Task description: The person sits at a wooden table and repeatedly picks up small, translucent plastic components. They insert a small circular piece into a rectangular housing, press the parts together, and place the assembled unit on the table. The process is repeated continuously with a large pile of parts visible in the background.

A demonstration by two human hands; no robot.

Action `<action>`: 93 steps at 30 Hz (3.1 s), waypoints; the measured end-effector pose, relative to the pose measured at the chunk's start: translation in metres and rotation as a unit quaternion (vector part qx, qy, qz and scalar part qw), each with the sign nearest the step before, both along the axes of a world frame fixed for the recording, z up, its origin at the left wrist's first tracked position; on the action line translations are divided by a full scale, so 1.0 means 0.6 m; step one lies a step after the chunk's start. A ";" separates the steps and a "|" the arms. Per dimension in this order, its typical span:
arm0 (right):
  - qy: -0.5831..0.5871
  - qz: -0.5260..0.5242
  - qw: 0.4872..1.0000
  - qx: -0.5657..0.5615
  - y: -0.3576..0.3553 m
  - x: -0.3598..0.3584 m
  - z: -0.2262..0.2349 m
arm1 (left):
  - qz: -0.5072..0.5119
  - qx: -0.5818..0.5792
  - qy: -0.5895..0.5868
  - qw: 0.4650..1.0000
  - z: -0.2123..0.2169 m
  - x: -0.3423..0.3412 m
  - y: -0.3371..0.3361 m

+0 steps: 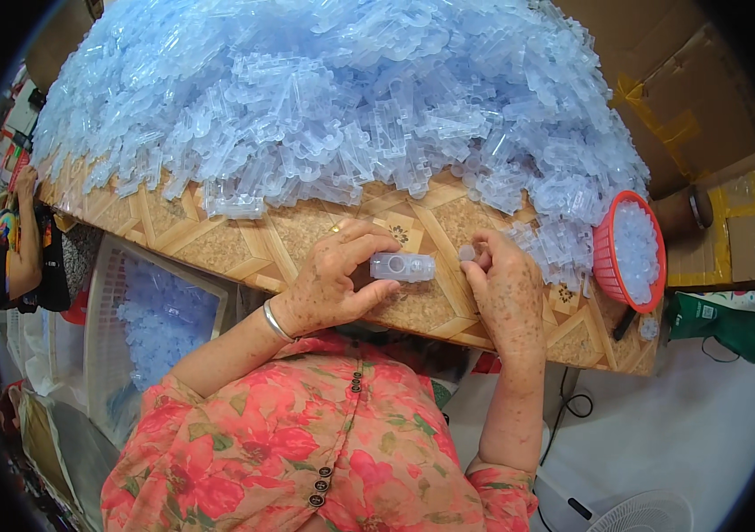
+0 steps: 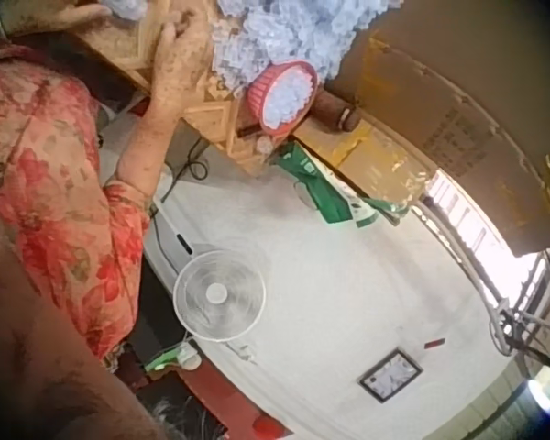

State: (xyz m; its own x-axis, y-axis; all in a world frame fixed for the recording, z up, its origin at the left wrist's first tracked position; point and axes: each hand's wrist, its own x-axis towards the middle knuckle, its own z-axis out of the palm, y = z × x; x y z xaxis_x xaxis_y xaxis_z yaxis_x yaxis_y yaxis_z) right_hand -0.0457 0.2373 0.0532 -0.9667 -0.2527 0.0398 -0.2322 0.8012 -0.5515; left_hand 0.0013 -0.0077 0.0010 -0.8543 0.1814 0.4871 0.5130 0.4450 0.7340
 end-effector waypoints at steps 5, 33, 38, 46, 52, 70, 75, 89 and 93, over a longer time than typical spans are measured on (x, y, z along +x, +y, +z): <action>0.010 0.025 1.000 -0.014 -0.006 -0.001 0.004 | -0.004 -0.004 -0.008 1.000 0.003 -0.001 -0.002; 0.093 0.198 0.976 -0.007 -0.080 0.022 0.029 | -0.032 0.000 -0.016 0.999 -0.007 -0.003 -0.005; 0.124 0.212 0.969 -0.034 -0.073 0.024 0.021 | -0.034 0.010 0.003 0.999 -0.015 -0.006 -0.005; -0.109 0.034 0.992 -0.054 -0.046 0.034 0.022 | 0.012 -0.002 -0.052 0.999 0.025 0.021 -0.013; -0.375 0.033 0.904 -0.203 -0.047 0.011 0.008 | -0.073 0.074 -0.247 0.963 0.029 -0.005 -0.008; -0.524 -0.019 0.815 -0.247 -0.057 -0.013 0.010 | -0.098 0.204 -0.490 0.842 0.040 -0.014 0.008; -0.501 -0.017 0.820 -0.277 -0.059 -0.003 0.000 | -0.092 0.189 -0.474 0.855 0.048 -0.011 0.003; -0.397 0.000 0.853 -0.340 -0.034 0.023 -0.026 | 0.003 0.075 -0.228 0.971 0.055 0.080 -0.075; -0.389 0.026 0.859 -0.333 -0.029 0.028 -0.041 | 0.114 -0.216 -0.208 0.947 0.161 0.172 -0.243</action>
